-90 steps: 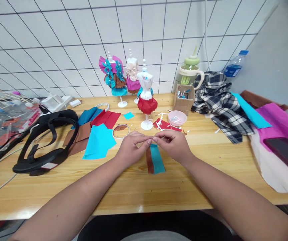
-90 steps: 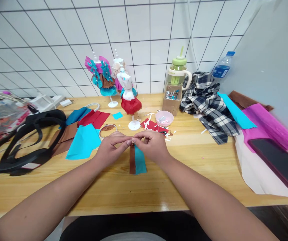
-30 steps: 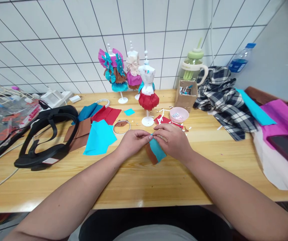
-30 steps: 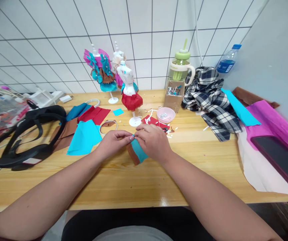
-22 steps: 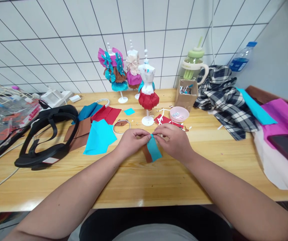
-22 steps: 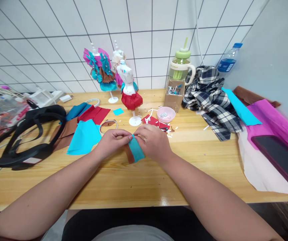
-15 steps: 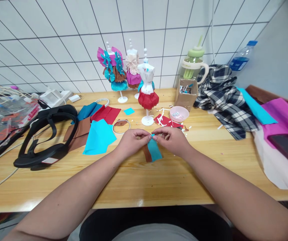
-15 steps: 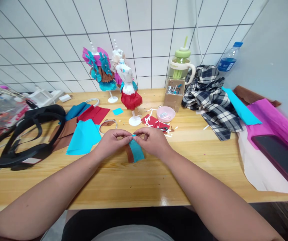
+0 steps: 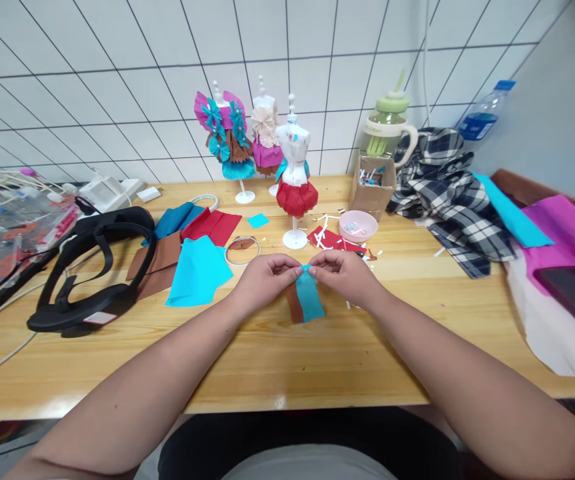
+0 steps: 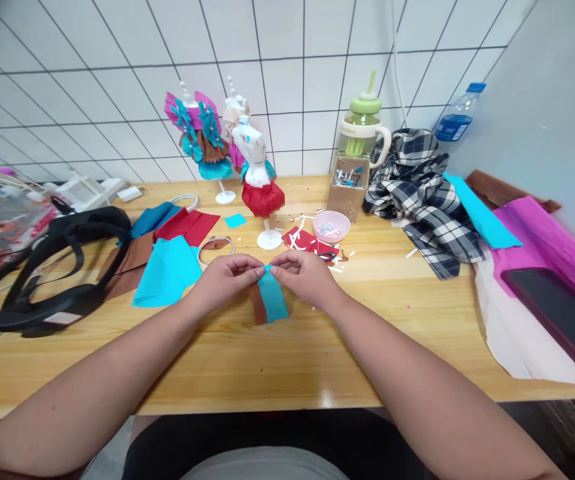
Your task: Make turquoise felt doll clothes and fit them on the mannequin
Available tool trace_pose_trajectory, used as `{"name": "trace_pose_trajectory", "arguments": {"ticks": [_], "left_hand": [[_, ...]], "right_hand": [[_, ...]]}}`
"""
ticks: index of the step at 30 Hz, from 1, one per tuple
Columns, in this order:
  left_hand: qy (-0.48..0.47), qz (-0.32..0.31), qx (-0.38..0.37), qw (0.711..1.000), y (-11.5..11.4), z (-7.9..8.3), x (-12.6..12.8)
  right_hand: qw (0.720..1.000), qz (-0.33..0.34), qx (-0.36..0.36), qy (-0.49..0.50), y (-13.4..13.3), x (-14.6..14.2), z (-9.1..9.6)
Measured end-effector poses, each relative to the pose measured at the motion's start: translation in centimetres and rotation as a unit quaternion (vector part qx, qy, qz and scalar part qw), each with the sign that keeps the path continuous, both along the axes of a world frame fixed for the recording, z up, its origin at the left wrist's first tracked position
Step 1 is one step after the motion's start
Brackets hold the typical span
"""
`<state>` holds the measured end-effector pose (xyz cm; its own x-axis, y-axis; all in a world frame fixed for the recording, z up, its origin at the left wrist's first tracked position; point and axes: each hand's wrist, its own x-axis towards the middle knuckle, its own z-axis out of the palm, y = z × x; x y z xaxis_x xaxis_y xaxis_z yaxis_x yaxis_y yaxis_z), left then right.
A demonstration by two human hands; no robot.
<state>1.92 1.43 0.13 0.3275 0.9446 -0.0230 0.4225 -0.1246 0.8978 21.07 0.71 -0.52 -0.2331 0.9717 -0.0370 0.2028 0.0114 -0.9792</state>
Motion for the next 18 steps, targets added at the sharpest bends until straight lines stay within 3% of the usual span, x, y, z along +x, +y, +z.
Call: {"name": "trace_pose_trajectory", "arguments": {"ticks": [3, 10, 18], "left_hand": [[-0.013, -0.001, -0.012, 1.0, 0.02, -0.05, -0.08], [-0.054, -0.013, -0.044, 0.998, -0.19, 0.46, 0.2], [-0.127, -0.009, -0.024, 0.992, -0.11, 0.77, -0.12]], "right_hand": [[0.998, 0.013, -0.046, 0.043, -0.01, -0.03, 0.09], [0.994, -0.01, -0.068, 0.081, 0.06, -0.06, 0.09], [0.969, 0.008, -0.156, 0.191, -0.17, 0.29, 0.15]]}}
